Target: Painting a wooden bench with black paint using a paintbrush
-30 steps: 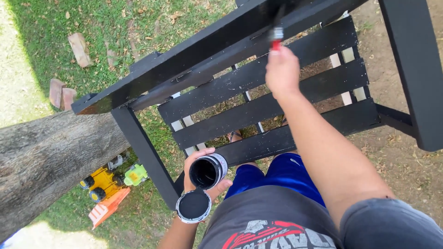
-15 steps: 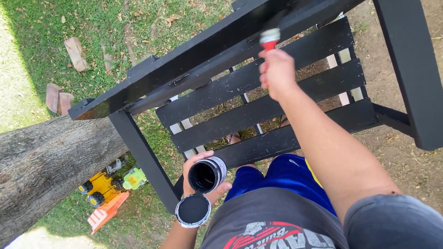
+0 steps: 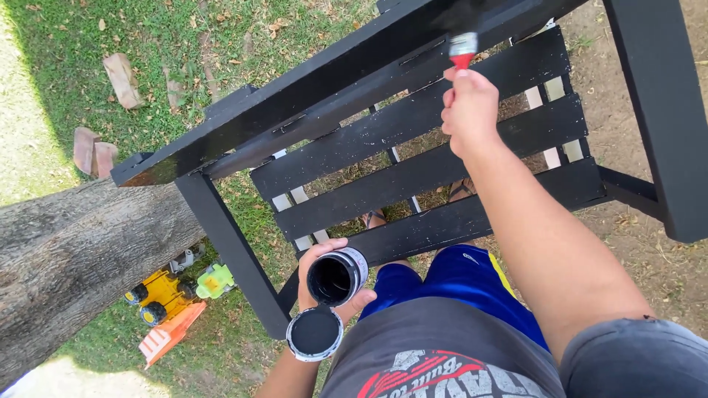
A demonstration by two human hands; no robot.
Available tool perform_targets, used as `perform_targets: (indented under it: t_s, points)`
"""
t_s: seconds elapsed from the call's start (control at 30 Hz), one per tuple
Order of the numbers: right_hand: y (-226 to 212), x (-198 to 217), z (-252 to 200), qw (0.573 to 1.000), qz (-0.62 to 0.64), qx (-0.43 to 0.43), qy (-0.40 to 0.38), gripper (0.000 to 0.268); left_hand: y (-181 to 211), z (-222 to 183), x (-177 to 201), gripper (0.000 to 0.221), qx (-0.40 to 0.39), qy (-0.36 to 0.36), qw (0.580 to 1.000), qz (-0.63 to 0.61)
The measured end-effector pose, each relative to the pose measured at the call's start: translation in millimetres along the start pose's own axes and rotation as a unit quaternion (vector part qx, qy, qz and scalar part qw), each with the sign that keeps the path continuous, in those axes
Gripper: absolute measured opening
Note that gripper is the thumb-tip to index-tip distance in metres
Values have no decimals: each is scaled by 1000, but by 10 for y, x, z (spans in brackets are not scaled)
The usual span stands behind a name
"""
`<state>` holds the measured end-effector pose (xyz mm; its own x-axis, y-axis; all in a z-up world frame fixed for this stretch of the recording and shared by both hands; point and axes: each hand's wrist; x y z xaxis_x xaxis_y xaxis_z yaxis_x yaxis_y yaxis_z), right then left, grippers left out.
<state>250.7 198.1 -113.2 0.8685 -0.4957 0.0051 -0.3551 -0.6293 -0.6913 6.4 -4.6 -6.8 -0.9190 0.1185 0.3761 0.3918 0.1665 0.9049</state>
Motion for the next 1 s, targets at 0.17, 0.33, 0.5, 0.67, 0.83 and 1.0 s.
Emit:
perform_targets:
  t_s: [0.17,0.33,0.5,0.67,0.83,1.0]
  points:
    - [96,-124,-262,972,221,-37,70,27,-23,2,-9,74,-5,5,1000,-26]
    - [70,-469,-381,987,55,-97,-112,30,48,17,32,74,5,7,1000,12]
    - [-58,-429,-524,928,-196,-160,-274,29,12,22,28,75,-2,0,1000,0]
    - [-130,41,-8,981,-155,-80,-89,17,20,7,28,74,10,-7,1000,0]
    - [-585,817,561,991,-43,-101,71,19,54,18,-25,74,-4,-11,1000,20]
    - [149,1277,1289,954,-129,228,147,19,72,14,-126,75,-7,-3,1000,15]
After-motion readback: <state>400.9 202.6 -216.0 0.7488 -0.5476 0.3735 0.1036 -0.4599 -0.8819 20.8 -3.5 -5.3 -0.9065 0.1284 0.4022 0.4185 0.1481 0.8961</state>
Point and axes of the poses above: each hand's wrist, its own z-axis towards the middle knuckle, its own x-axis out of the back of the hand, y = z × x, and after that the axes turned 7 degrees about x, right-handed
